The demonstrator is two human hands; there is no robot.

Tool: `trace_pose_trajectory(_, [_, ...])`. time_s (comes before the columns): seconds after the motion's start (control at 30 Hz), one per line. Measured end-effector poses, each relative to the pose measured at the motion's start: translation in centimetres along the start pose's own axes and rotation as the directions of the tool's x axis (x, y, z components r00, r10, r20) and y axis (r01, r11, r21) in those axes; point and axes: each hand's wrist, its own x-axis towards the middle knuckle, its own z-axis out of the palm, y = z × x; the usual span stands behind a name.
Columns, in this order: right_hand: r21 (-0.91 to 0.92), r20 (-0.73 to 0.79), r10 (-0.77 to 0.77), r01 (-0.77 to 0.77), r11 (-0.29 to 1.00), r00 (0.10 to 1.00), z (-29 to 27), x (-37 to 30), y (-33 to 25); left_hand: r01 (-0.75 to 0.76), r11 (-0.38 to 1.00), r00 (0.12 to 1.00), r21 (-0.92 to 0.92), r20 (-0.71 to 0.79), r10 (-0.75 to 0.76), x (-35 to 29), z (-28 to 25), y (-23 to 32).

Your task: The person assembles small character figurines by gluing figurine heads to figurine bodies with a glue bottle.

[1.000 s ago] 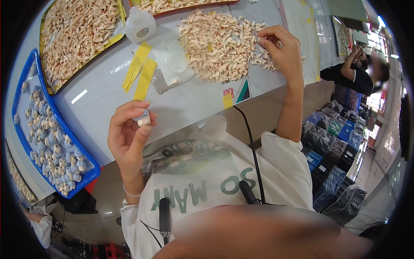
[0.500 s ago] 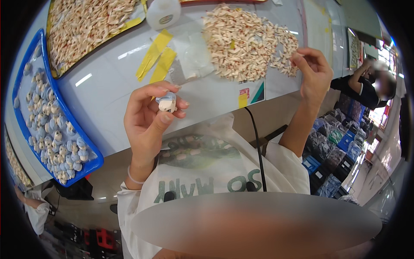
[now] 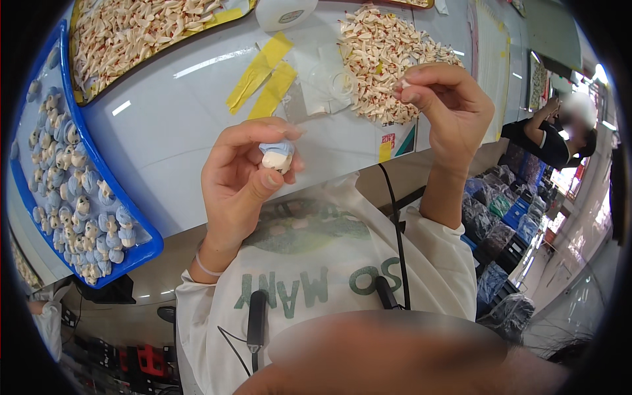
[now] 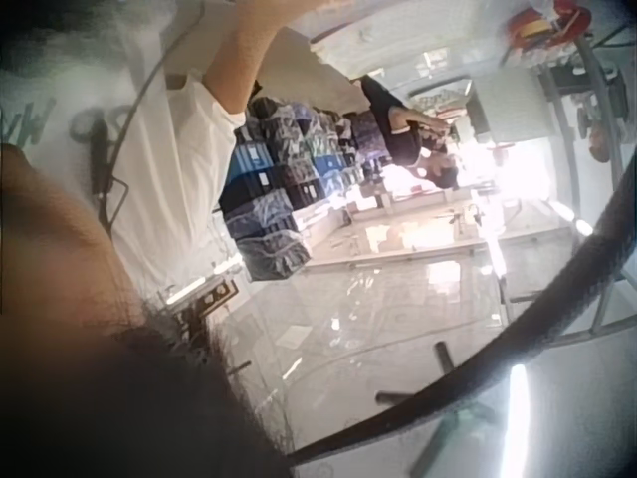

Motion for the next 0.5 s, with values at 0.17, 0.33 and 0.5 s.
trace_pose_trajectory(0.17, [-0.036,0.021,-0.013,0.013,0.999,1.0,1.1,0.8,-1.1,0.016,0.993,0.998,-0.121,0.065,-0.009,0.1,-0.1,0.0])
trace_pose_trajectory(0.33, [-0.124,0.063,-0.013,0.021,0.992,0.998,1.8,1.3,-1.6,0.0,0.994,0.985,-0.112,0.172,0.019,0.2,-0.9,-0.3])
trace_pose_trajectory(0.5, [-0.224,0.123,-0.091,0.117,0.967,0.988,1.3,1.1,-1.1,-0.017,0.994,0.982,-0.108,0.185,0.036,0.1,-0.6,-0.4])
